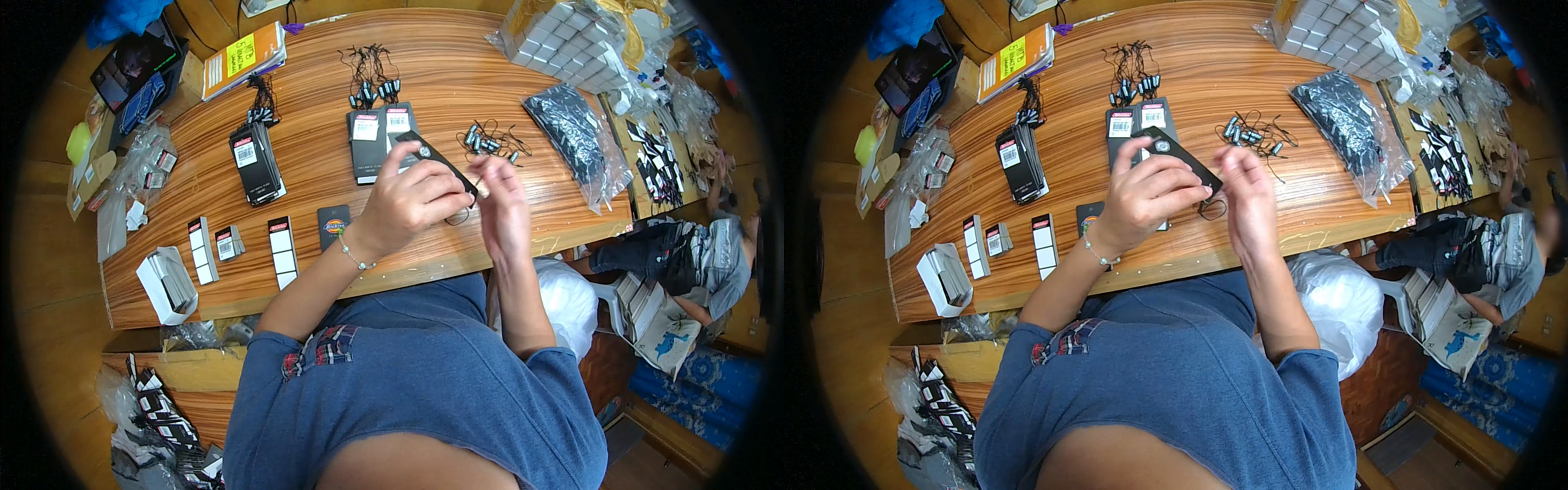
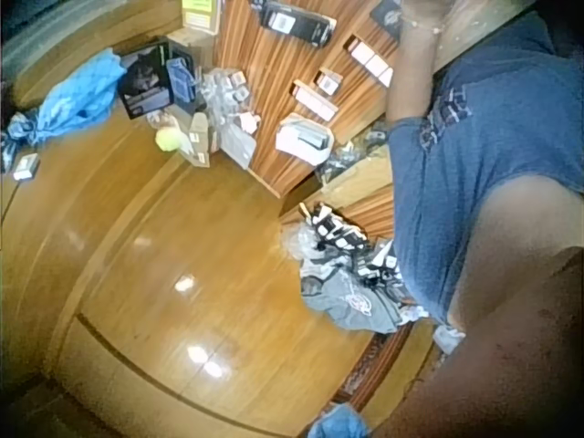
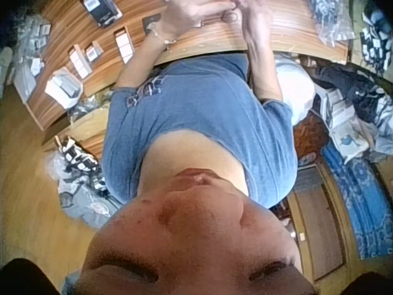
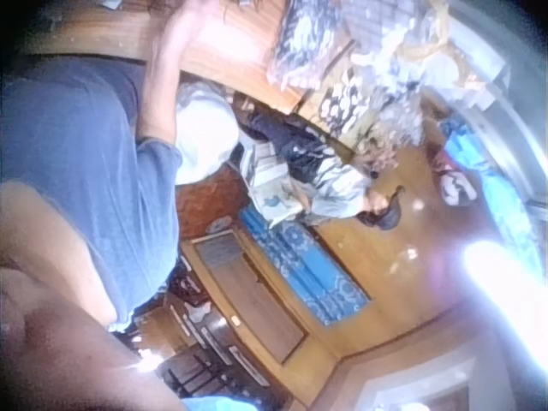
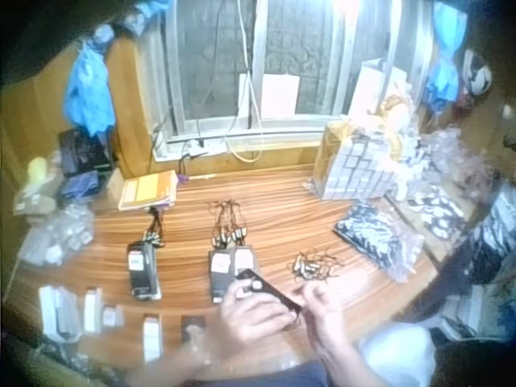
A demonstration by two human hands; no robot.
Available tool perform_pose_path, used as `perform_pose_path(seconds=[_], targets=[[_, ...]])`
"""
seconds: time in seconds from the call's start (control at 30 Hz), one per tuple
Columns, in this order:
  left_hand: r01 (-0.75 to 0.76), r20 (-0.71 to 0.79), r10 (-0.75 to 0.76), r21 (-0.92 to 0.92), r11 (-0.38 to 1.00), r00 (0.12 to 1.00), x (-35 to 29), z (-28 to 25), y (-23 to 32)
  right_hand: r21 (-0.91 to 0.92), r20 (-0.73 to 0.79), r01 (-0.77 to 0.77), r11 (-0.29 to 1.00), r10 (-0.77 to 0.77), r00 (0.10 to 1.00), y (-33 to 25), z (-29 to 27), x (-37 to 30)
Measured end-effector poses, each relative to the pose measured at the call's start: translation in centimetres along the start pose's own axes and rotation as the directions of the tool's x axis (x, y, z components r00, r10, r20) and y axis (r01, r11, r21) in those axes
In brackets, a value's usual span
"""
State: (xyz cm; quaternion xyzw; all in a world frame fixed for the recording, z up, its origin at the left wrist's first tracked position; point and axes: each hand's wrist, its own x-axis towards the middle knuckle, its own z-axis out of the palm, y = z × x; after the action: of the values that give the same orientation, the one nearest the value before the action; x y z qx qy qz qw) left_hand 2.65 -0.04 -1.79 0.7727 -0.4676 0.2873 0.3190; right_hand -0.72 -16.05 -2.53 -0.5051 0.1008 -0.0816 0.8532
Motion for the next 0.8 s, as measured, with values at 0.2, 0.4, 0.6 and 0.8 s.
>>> perform_pose_path(seconds=[0.2, 0.4, 0.6, 0.8], targets=[[0.39, 0.089, -0.392, -0.432, 0.813, 0.916, -1.7, 0.9, 0.5, 0.212, 0.133, 0.39, 0.896, -0.422, 0.897, -3.9, 0.0, 2.1], [0.685, 0.24, -0.642, -0.292, 0.667, 0.728, -4.4, -5.5, -0.8, -0.019, 0.162, 0.393, 0.919, -0.385, 0.909, -4.1, 1.3, -0.3], [0.802, 0.385, -0.809, 0.231, 0.551, 0.444, -12.4, -13.9, -4.8, 0.005, 0.147, 0.392, 0.92, -0.389, 0.91, -4.2, -2.2, -0.1], [0.814, 0.364, -0.827, 0.243, 0.528, 0.428, -15.2, -13.9, -4.6, -0.029, 0.173, 0.332, 0.943, -0.322, 0.931, -4.0, -3.4, 0.8]])
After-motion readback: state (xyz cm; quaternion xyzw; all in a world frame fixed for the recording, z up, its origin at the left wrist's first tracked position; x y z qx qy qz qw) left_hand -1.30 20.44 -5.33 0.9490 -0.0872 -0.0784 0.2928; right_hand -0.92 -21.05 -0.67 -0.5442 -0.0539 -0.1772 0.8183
